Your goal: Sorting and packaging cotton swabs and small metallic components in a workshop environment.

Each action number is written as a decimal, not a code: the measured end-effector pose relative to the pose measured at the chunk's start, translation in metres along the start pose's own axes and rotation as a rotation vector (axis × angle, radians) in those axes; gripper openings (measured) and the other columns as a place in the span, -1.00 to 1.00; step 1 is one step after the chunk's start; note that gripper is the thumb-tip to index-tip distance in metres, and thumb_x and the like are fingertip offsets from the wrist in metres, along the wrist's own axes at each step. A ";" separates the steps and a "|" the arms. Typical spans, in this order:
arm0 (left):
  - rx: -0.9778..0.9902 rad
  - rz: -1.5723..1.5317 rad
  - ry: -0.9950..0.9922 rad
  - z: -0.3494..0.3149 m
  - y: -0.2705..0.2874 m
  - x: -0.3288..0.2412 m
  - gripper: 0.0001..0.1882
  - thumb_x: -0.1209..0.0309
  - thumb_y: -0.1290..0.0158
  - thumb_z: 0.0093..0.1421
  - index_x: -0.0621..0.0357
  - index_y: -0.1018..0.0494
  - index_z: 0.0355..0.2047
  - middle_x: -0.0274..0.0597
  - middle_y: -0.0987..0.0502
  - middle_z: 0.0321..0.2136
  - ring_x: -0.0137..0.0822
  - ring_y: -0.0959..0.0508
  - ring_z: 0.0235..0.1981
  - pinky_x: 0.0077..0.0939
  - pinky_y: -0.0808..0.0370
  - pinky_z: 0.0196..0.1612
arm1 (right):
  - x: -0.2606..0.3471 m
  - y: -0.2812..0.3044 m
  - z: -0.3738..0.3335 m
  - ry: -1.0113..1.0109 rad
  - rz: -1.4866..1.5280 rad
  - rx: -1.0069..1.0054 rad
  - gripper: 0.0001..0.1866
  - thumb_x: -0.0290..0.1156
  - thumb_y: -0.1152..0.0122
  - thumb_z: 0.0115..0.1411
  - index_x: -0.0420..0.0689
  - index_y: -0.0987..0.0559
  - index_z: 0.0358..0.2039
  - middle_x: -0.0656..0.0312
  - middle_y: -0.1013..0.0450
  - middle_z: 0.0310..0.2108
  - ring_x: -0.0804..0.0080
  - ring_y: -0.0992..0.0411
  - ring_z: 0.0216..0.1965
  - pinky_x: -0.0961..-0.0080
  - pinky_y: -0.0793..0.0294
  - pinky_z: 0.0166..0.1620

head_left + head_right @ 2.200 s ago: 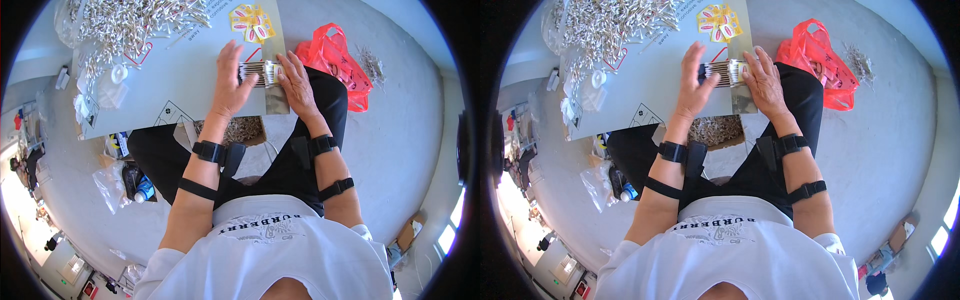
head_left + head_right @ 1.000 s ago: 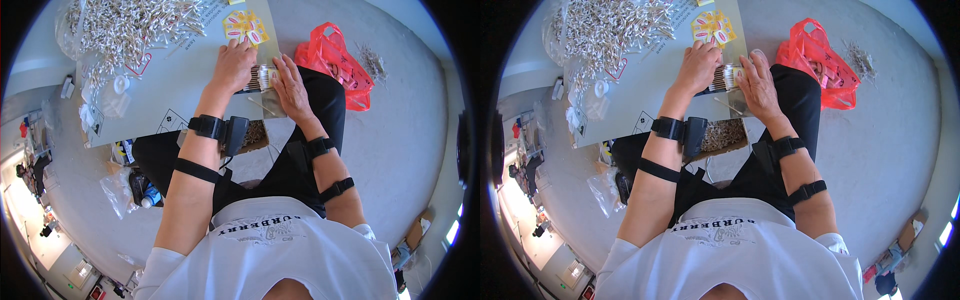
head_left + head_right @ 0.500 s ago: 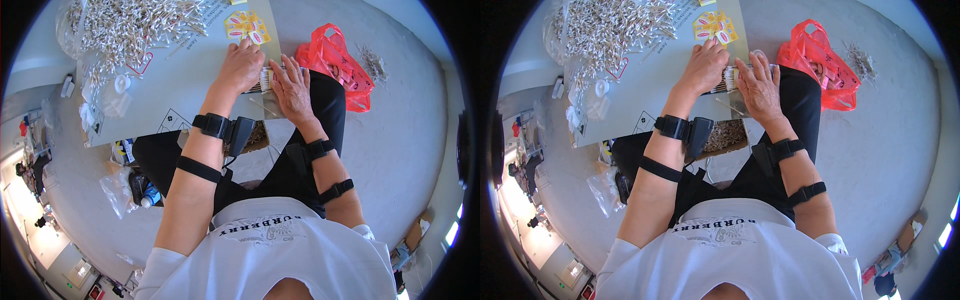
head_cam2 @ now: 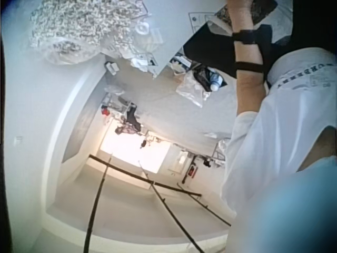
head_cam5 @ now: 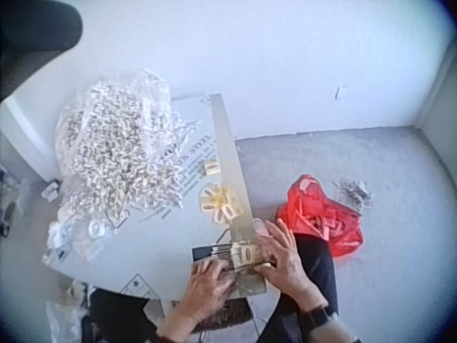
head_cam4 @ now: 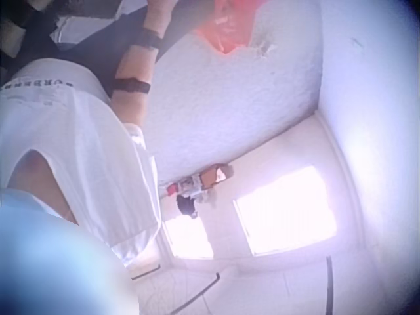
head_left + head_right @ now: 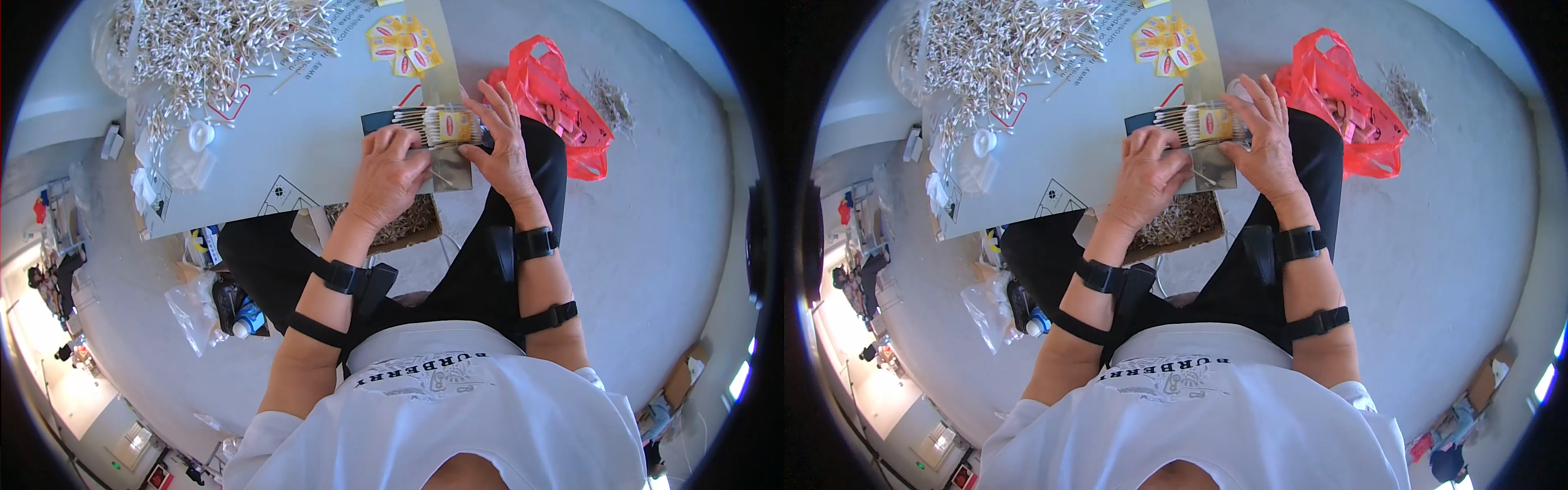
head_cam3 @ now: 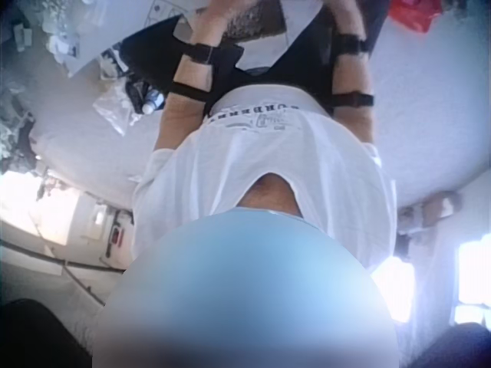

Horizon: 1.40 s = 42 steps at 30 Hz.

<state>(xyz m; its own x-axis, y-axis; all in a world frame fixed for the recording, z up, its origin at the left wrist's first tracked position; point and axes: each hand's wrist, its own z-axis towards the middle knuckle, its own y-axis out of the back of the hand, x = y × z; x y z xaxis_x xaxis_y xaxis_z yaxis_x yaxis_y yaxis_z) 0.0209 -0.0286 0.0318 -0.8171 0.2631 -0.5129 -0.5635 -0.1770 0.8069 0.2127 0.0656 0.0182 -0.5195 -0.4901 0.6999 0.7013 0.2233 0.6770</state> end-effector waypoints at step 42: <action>-0.521 -0.447 0.346 0.030 -0.049 0.014 -0.55 0.28 0.20 0.41 0.25 -0.22 0.21 0.00 -0.31 0.18 -0.17 -0.32 0.21 -0.26 -0.21 0.27 | -0.033 -0.028 0.011 -0.581 0.757 -0.374 -0.54 -0.25 -0.07 0.33 -0.27 -0.41 0.14 0.12 -0.43 0.01 0.38 -0.42 -0.02 0.56 -0.37 0.05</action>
<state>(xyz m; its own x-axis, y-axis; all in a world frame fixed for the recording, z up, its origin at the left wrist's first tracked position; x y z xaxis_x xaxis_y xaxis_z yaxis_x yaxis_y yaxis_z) 0.0408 0.0123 -0.0064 -0.4411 0.1184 -0.8896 -0.7639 -0.5698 0.3029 0.2045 0.0851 -0.0215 0.0360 0.1763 0.9837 0.9992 -0.0209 -0.0328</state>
